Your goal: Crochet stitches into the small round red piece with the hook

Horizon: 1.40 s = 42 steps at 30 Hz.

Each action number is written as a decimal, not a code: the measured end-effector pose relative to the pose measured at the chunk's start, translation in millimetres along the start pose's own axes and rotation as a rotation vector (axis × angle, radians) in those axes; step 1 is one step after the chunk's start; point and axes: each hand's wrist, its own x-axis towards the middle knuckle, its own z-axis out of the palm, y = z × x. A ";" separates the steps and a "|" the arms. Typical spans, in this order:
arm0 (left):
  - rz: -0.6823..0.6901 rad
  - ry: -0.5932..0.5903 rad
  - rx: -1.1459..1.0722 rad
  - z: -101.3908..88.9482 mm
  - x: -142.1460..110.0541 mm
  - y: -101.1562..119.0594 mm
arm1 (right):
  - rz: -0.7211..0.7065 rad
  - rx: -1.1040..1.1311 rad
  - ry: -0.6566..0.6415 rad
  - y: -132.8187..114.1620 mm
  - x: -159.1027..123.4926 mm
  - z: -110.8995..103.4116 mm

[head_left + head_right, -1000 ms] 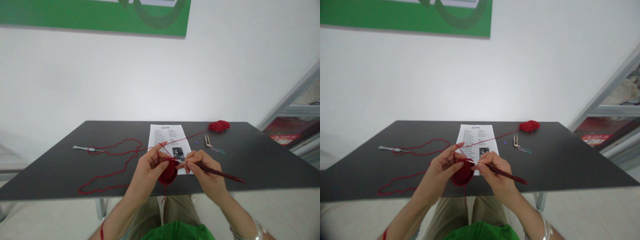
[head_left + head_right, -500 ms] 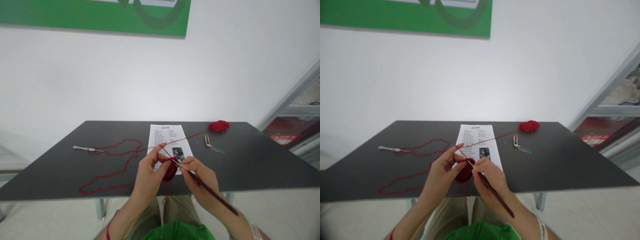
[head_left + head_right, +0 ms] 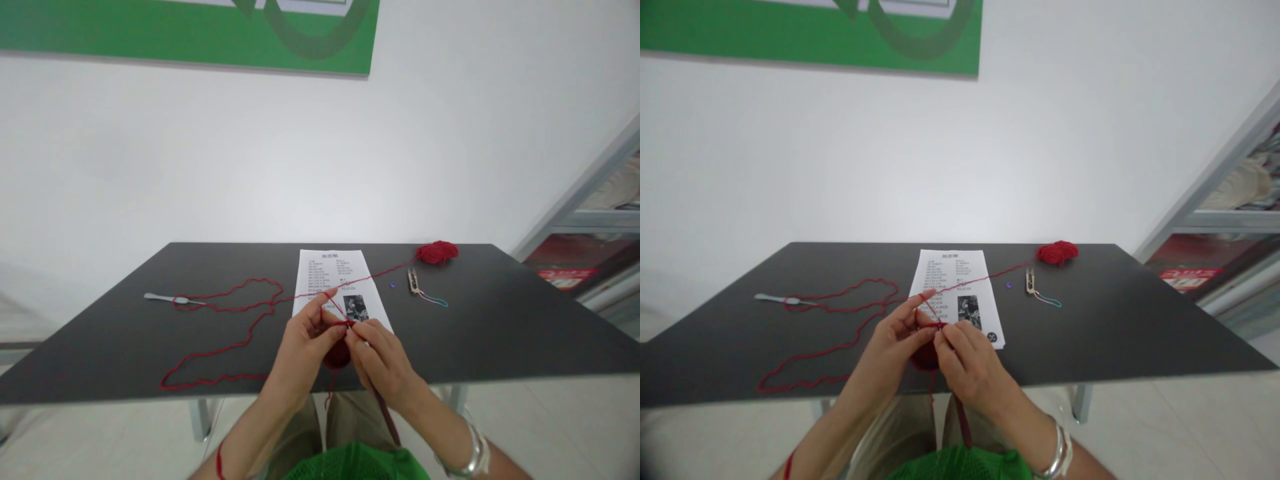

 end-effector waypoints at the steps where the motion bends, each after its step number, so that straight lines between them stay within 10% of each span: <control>1: 0.060 0.022 0.068 0.3 -0.5 -0.8 | 0.113 0.066 0.043 -3.5 -1.4 4.0; 7: 0.237 0.057 0.328 -4.2 -1.6 1.1 | 0.710 0.844 0.303 -12.9 7.2 5.5; 16: 0.487 -0.002 0.739 -9.1 -4.5 1.3 | 0.223 0.243 -0.019 -16.1 17.7 -22.4; 24: 0.518 -0.027 0.844 -9.6 -6.7 8.5 | 0.447 0.536 -0.033 -11.8 22.6 -32.2; 31: 0.246 -0.063 0.342 -6.3 -2.3 11.5 | 0.838 1.204 0.176 -10.8 27.0 -15.2; 34: 0.122 -0.061 0.140 -1.7 -2.2 6.7 | 0.741 0.995 0.231 -13.1 20.6 -4.5; 39: -0.044 -0.033 -0.152 3.8 -4.0 -1.9 | 0.144 0.087 0.145 -4.4 0.9 6.8; 42: -0.154 -0.039 -0.262 4.2 -3.3 -0.7 | -0.064 -0.071 0.175 2.8 -4.8 9.7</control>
